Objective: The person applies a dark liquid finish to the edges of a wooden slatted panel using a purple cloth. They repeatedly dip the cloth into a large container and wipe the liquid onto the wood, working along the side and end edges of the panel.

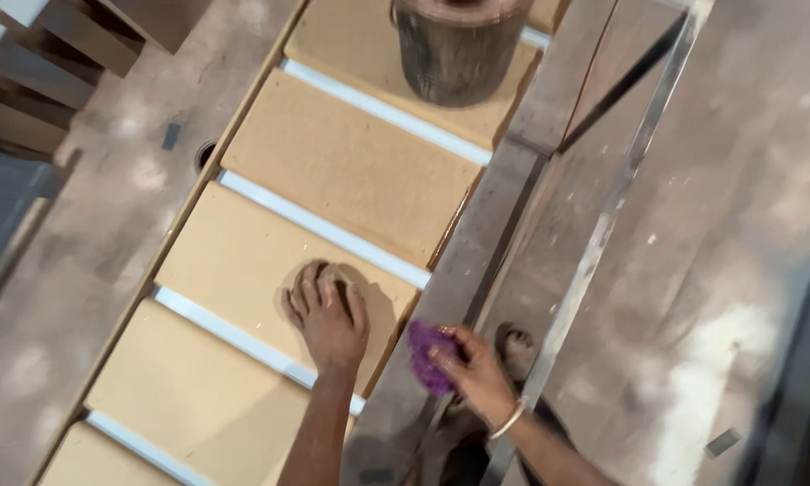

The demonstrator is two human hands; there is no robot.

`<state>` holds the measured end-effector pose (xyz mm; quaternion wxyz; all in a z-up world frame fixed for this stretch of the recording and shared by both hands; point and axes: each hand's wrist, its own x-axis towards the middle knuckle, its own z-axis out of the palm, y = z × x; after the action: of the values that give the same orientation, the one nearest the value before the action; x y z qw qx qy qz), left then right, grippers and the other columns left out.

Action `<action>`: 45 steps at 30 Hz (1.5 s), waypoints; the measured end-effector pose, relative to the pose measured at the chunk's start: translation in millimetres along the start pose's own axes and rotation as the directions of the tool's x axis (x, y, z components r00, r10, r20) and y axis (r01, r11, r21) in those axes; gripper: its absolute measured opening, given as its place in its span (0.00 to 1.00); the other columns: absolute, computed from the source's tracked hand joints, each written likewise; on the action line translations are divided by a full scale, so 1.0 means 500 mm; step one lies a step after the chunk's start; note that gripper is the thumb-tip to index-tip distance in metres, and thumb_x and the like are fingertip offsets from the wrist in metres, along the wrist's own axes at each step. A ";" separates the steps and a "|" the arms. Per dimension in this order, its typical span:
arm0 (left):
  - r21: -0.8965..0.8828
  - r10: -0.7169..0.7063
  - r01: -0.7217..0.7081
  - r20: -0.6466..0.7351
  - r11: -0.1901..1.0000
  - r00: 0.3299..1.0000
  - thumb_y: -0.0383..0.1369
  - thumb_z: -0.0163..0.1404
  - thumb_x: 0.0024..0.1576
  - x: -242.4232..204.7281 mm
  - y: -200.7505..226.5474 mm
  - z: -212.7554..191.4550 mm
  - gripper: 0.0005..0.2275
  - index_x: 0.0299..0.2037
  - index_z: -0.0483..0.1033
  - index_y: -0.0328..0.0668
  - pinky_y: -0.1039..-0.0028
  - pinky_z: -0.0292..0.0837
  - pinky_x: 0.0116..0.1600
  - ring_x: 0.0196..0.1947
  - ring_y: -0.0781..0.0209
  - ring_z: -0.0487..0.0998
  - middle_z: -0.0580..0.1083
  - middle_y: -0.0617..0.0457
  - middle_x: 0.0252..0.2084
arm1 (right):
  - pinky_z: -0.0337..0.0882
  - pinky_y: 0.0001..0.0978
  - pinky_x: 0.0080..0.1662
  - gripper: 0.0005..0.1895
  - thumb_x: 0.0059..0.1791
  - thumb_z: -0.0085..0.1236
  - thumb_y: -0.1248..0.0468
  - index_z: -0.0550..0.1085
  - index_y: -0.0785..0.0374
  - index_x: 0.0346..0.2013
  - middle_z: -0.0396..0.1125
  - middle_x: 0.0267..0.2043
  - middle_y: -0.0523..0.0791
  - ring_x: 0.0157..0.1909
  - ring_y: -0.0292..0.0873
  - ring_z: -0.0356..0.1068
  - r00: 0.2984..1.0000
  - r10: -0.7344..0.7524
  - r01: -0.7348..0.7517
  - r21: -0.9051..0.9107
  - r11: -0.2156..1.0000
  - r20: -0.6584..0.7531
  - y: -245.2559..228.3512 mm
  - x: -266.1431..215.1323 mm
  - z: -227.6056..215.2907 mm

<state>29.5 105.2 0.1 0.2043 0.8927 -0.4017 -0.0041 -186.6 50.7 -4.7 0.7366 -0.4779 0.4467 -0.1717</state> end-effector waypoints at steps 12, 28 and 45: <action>0.082 0.074 -0.082 0.085 0.993 0.994 0.48 0.39 0.60 0.153 0.096 0.031 0.27 0.67 0.63 0.42 0.48 0.33 0.76 0.77 0.49 0.46 0.55 0.48 0.75 | 0.74 0.46 0.49 0.19 0.52 0.55 0.66 0.73 0.67 0.57 0.69 0.51 0.60 0.47 0.57 0.74 0.790 -0.440 0.457 -0.888 -0.041 0.427 -0.830 0.479 -0.141; 0.067 0.065 -0.071 0.084 0.995 0.994 0.49 0.38 0.59 0.153 0.095 0.031 0.27 0.66 0.64 0.46 0.48 0.32 0.74 0.76 0.50 0.45 0.53 0.49 0.75 | 0.74 0.47 0.41 0.23 0.56 0.46 0.64 0.72 0.50 0.67 0.75 0.52 0.51 0.33 0.49 0.70 0.983 0.138 0.071 -0.947 0.313 0.119 -0.925 0.522 -0.191; -0.273 0.047 -0.039 0.022 0.961 0.999 0.41 0.40 0.66 0.078 0.027 0.036 0.22 0.66 0.68 0.39 0.48 0.38 0.77 0.75 0.46 0.53 0.63 0.45 0.71 | 0.74 0.46 0.57 0.26 0.45 0.43 0.68 0.71 0.71 0.57 0.70 0.53 0.53 0.54 0.51 0.71 0.964 -0.152 0.074 0.329 0.941 0.218 -0.352 0.266 -0.268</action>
<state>43.0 62.5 -5.5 0.3196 0.8471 -0.4193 -0.0675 -194.1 -199.0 61.2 0.8414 -0.3952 0.2924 -0.2246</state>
